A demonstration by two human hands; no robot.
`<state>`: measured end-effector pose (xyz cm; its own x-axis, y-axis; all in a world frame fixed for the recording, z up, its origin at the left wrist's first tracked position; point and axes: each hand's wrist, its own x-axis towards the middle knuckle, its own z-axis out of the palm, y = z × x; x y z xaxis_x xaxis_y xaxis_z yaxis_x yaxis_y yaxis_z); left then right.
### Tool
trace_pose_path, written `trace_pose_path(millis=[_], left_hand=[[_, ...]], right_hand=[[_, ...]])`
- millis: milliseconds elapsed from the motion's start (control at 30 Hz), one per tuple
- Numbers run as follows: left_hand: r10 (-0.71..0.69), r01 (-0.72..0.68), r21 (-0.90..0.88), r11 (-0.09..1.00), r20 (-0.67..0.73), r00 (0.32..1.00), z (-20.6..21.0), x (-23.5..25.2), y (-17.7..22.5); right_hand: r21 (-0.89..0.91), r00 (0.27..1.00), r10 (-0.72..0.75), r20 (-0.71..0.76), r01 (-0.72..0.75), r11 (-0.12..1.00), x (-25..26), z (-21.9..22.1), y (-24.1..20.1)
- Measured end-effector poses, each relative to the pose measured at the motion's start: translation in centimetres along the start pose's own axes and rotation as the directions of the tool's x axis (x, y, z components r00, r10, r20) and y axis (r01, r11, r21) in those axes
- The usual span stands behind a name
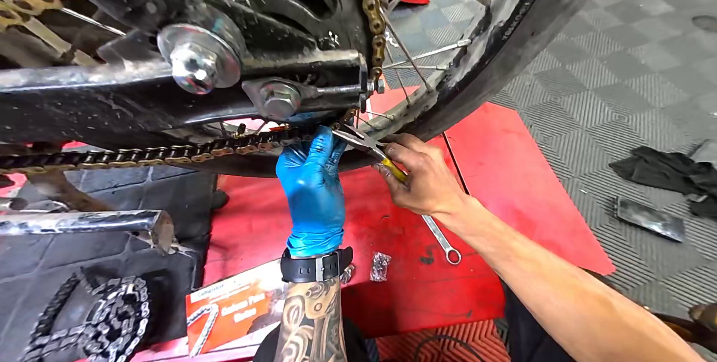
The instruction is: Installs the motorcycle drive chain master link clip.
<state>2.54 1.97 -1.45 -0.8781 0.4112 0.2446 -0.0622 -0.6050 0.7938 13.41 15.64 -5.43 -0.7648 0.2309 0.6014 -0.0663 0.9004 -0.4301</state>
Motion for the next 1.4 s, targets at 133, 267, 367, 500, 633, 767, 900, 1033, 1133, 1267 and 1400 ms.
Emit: trace_pose_path(millis=[133, 267, 367, 500, 633, 767, 900, 1033, 1133, 1267, 1400], left_hand=[[-0.009, 0.009, -0.006, 1.0, -0.013, 1.0, 0.2, -0.1, 0.0], [-0.08, 0.084, -0.056, 0.995, 0.061, 0.995, -0.6, 0.1, 0.7], [-0.162, 0.163, -0.001, 0.987, 0.101, 0.982, -1.3, 0.3, 1.7], [-0.35, 0.277, 0.456, 0.846, 0.083, 0.933, -3.2, -0.3, 5.1], [-0.483, 0.15, 0.971, 0.185, -0.043, 0.874, -8.4, -3.7, 9.0], [-0.675, -0.257, 0.859, -0.443, -0.131, 0.726, -16.8, -8.5, 7.8], [-0.72, -0.458, 0.71, -0.535, -0.099, 0.687, -19.5, -11.0, 6.5], [-0.634, -0.412, 0.775, -0.48, 0.018, 0.773, -19.9, -9.0, 8.0], [-0.508, -0.317, 0.778, -0.542, -0.003, 0.861, -19.3, -6.3, 10.5], [-0.394, -0.16, 0.675, -0.72, -0.208, 0.895, -17.4, -4.4, 11.4], [-0.552, -0.376, 0.687, -0.621, -0.043, 0.833, -13.4, -6.6, 8.9]], right_hand=[[0.005, 1.0, -0.008, -0.013, 0.008, 1.0, 0.0, 0.0, -0.2], [-0.011, 1.0, 0.007, 0.007, -0.007, 1.0, 0.4, -0.4, -0.8], [-0.01, 1.0, 0.016, 0.007, -0.016, 1.0, 0.5, -0.5, -0.9], [-0.016, 1.0, 0.01, 0.0, -0.01, 1.0, 0.7, -0.4, -0.7], [0.009, 0.999, 0.018, 0.029, -0.018, 1.0, 0.8, -0.3, -0.7], [-0.002, 0.999, 0.027, 0.046, -0.027, 1.0, 0.9, -0.7, -0.5], [-0.005, 0.998, 0.024, 0.065, -0.024, 1.0, 1.1, -0.9, -0.4], [-0.014, 0.996, 0.0, 0.089, 0.001, 1.0, 1.2, -1.4, -0.2], [-0.023, 0.995, -0.004, 0.103, 0.007, 1.0, 1.3, -1.7, 0.0], [-0.027, 0.992, -0.001, 0.123, 0.004, 1.0, 1.4, -1.8, 0.0], [-0.039, 0.991, 0.012, 0.131, -0.007, 0.999, 1.5, -2.1, 0.0]])
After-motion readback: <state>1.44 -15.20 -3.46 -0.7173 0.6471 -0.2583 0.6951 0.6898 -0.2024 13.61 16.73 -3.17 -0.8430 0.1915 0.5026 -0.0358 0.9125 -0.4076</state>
